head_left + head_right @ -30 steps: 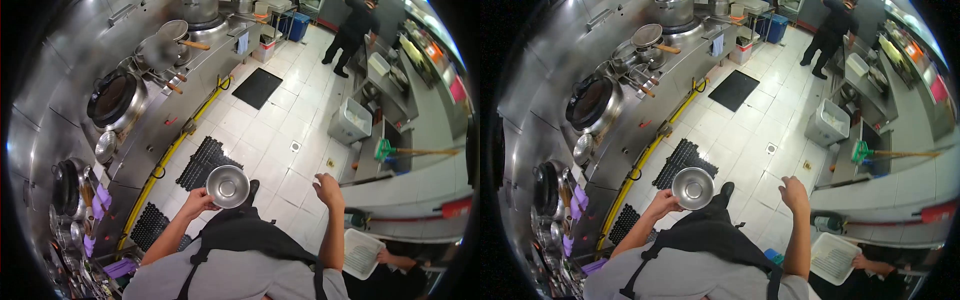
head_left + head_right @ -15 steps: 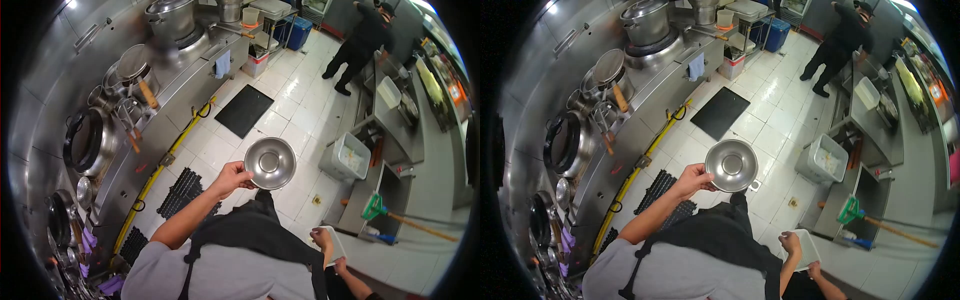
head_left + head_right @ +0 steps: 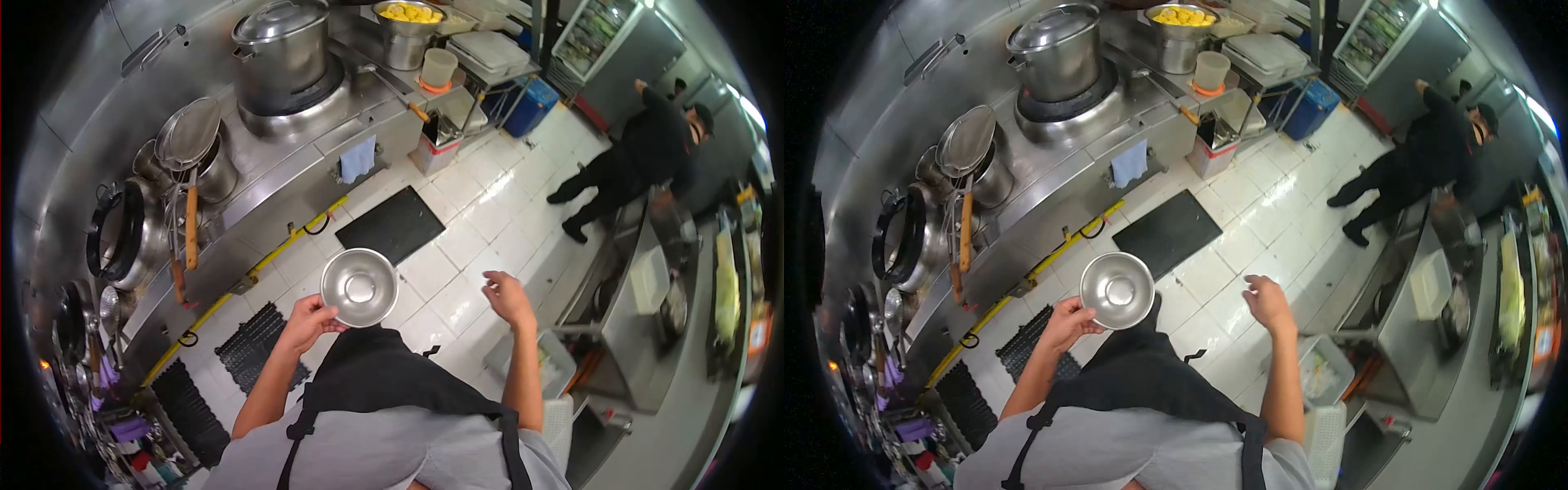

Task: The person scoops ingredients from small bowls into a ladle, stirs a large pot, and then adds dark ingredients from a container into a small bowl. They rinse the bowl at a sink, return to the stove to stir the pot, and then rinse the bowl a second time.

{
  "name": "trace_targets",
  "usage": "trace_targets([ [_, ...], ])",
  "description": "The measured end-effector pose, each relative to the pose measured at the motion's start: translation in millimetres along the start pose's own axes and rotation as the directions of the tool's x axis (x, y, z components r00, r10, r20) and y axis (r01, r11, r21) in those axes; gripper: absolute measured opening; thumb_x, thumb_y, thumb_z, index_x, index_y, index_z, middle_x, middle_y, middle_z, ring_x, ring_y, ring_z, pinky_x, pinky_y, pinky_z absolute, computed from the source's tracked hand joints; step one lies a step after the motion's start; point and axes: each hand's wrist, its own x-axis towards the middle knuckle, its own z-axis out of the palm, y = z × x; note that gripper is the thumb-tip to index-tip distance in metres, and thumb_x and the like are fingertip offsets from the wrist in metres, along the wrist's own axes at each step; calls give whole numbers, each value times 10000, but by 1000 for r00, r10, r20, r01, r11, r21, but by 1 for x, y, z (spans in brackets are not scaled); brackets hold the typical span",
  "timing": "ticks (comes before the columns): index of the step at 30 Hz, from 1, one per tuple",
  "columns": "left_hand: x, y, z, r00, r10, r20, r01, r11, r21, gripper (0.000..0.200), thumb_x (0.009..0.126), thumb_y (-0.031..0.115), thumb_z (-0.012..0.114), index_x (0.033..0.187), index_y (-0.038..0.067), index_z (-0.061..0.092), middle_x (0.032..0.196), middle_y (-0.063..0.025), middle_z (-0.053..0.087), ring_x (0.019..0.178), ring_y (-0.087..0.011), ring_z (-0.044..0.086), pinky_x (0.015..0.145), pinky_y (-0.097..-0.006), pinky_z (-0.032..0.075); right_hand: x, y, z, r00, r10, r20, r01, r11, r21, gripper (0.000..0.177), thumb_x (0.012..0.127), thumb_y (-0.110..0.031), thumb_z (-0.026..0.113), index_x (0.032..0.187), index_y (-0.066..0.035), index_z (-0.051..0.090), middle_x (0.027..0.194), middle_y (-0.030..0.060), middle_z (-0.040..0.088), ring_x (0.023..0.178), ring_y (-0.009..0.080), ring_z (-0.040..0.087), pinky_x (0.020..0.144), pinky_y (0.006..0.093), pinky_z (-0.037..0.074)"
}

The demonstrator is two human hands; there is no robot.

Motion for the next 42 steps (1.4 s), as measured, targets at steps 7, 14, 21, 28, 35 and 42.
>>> trace_targets([
  [7, 166, 41, 9, 998, 20, -53, -27, 991, -129, 113, 928, 33, 623, 1011, -40, 595, 932, -172, 697, 792, -288, 733, 736, -378, 633, 178, 24, 25, 959, -4, 283, 29, 996, -84, 330, 827, -126, 705, 1139, -21, 682, 1026, 207, 692, 973, 365, 667, 892, 435, 526],
  [14, 302, 148, 65, 994, 98, -53, -99, 995, -29, 110, 934, 52, 649, 1012, -18, 614, 932, -143, 703, 789, -249, 728, 723, -352, 627, 290, 80, -26, 976, 35, 215, -9, 992, -124, 323, 792, -77, 743, 1108, -24, 705, 993, 166, 711, 796, 276, 698, 735, 373, 558],
  [21, 391, 201, 105, 974, 167, -155, -181, 980, -81, 178, 938, 58, 638, 1099, -14, 618, 968, -146, 708, 800, -258, 727, 716, -374, 624, 512, 47, -139, 987, -139, 80, 137, 990, 33, 303, 805, -16, 691, 1108, 0, 695, 1017, 185, 687, 857, 280, 681, 737, 364, 548],
  [28, 469, 223, 142, 886, 99, -453, -200, 963, -180, 67, 927, 36, 640, 991, 19, 628, 899, -118, 715, 726, -249, 727, 699, -385, 632, 799, 27, -158, 902, -430, 30, 418, 889, 187, 291, 819, 16, 606, 1096, 12, 696, 1075, 212, 693, 981, 355, 680, 834, 401, 544],
  [35, 512, 255, 196, 769, 28, -638, -236, 941, -243, 31, 924, 35, 646, 952, 23, 641, 897, -128, 727, 773, -243, 742, 716, -384, 647, 961, 61, -39, 705, -460, 540, 575, 816, -55, 278, 782, 25, 613, 1044, 0, 704, 1064, 206, 699, 1029, 366, 658, 899, 416, 525],
  [42, 546, 249, 210, 741, -66, -668, -223, 914, -338, 31, 918, 34, 663, 937, 19, 643, 906, -127, 724, 769, -238, 741, 728, -394, 651, 971, 65, -8, 608, -469, 640, 700, 697, -154, 341, 767, 24, 633, 1098, -48, 680, 1182, 201, 651, 1066, 379, 644, 927, 443, 526],
])
